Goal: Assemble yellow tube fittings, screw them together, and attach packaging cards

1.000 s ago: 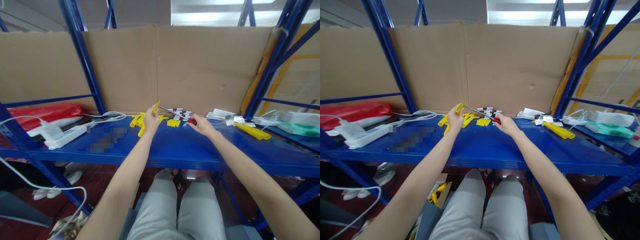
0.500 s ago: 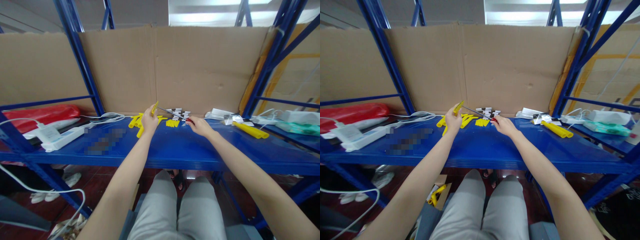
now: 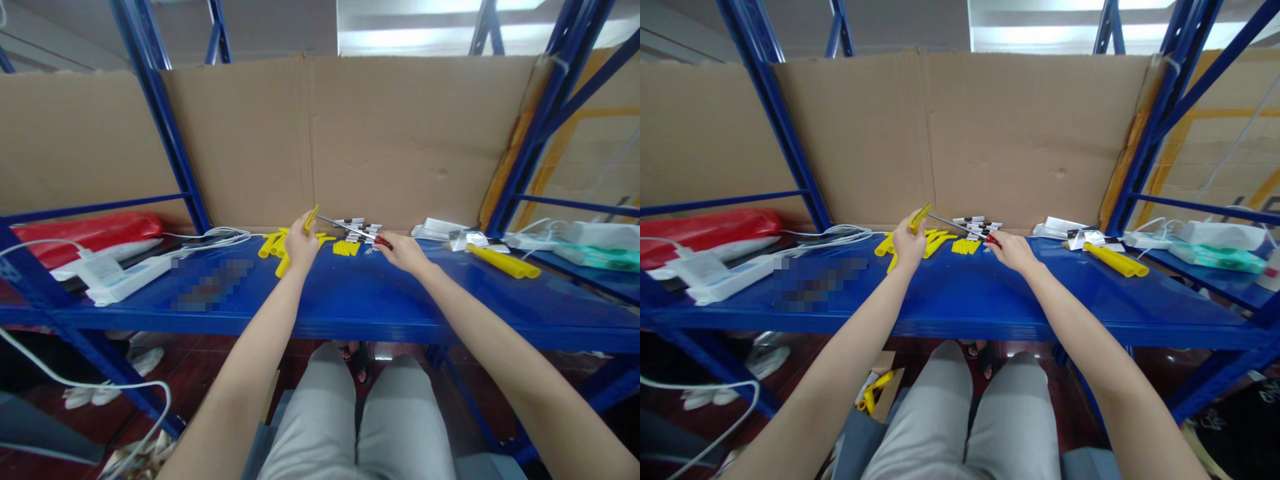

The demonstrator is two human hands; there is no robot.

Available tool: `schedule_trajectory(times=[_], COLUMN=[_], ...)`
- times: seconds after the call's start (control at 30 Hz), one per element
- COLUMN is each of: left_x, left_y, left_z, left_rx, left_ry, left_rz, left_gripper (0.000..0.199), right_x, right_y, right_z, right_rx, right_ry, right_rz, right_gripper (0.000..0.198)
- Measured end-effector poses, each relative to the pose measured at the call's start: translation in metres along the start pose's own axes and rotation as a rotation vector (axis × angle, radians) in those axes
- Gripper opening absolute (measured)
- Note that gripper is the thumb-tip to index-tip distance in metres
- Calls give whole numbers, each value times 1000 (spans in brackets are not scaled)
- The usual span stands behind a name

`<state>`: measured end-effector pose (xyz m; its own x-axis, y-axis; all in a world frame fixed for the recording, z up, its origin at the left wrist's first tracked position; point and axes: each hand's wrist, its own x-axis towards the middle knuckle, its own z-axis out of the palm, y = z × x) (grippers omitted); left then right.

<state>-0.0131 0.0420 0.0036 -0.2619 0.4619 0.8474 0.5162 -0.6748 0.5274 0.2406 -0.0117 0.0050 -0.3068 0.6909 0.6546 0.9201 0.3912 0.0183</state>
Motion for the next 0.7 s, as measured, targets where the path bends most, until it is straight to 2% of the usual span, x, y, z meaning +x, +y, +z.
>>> schedule_trajectory(times=[0.33,0.53,0.7], left_x=[0,0,0], left_y=[-6,-5,-4], left_z=[1,2,1], left_rx=[-29,-35,-13], left_ry=[25,24,34], left_rz=[37,42,58], left_gripper=[25,25,26], right_x=[0,-1,0], right_y=[4,-2,-2], right_z=[4,0,2], right_rx=[67,-8,36], right_ry=[56,5,-10], right_rz=[24,-4,-2], right_gripper=[19,23,22])
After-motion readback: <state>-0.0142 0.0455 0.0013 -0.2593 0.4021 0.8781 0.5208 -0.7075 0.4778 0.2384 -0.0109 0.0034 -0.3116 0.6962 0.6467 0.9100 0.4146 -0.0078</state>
